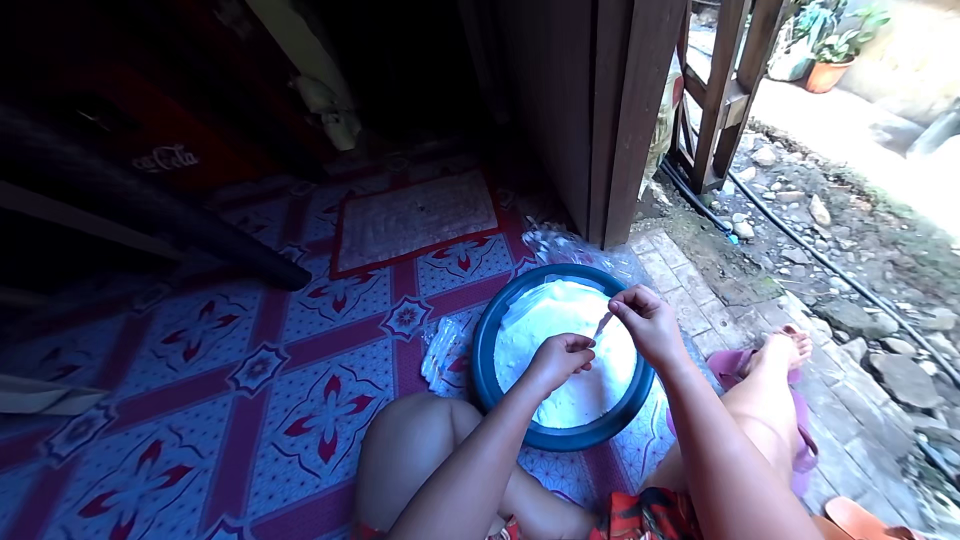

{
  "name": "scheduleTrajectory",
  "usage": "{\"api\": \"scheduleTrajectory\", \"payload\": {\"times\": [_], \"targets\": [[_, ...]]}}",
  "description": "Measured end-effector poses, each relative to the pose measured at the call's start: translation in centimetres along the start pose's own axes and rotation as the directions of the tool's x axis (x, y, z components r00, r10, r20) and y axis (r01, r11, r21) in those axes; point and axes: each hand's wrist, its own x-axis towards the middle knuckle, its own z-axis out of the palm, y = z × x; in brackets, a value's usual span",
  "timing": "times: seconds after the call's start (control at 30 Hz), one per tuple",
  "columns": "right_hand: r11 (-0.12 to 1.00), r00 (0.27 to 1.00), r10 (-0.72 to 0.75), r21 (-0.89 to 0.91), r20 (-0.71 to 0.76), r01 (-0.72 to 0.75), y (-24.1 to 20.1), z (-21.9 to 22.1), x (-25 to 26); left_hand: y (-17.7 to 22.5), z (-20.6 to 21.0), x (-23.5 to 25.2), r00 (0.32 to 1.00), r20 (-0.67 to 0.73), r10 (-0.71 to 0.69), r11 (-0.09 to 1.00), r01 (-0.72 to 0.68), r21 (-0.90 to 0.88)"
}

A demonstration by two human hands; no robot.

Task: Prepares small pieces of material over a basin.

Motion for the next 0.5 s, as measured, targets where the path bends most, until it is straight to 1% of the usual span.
{"api": "scheduleTrajectory", "payload": {"times": [0.07,0.13,0.17,0.23,0.3,0.4,0.43,0.5], "targets": [[1.000,0.999,-0.028,-0.013,0.024,0.028,0.0,-0.2,-0.1,-0.1,-0.1,-0.2,1.000,0.026,0.003,0.994,-0.006,0.106],[0.998,0.996,-0.057,-0.027,0.070,0.059,0.2,-0.3,-0.2,-0.1,-0.5,-0.5,0.998,0.047,0.039,0.970,-0.050,0.237],[0.997,0.993,-0.069,-0.036,0.093,0.073,0.2,-0.4,-0.2,0.2,-0.6,-0.7,0.997,0.037,0.065,0.953,-0.073,0.295],[0.994,0.988,-0.081,-0.056,0.133,0.090,0.3,-0.5,-0.1,1.0,-0.6,-1.3,0.986,-0.038,0.163,0.916,-0.137,0.377],[0.992,0.984,-0.092,-0.067,0.155,0.104,0.4,-0.5,-0.1,2.0,-0.4,-1.9,0.937,-0.132,0.322,0.889,-0.252,0.382],[0.989,0.977,-0.134,-0.046,0.168,0.144,0.3,-0.3,-0.2,3.1,0.1,-2.4,0.828,-0.204,0.523,0.820,-0.422,0.387],[0.987,0.975,-0.147,-0.035,0.169,0.155,0.1,-0.2,-0.3,3.5,0.3,-2.4,0.804,-0.207,0.558,0.801,-0.455,0.390],[0.984,0.973,-0.171,-0.023,0.158,0.177,-0.1,-0.2,-0.4,4.1,0.5,-2.5,0.786,-0.197,0.587,0.776,-0.476,0.413]]}}
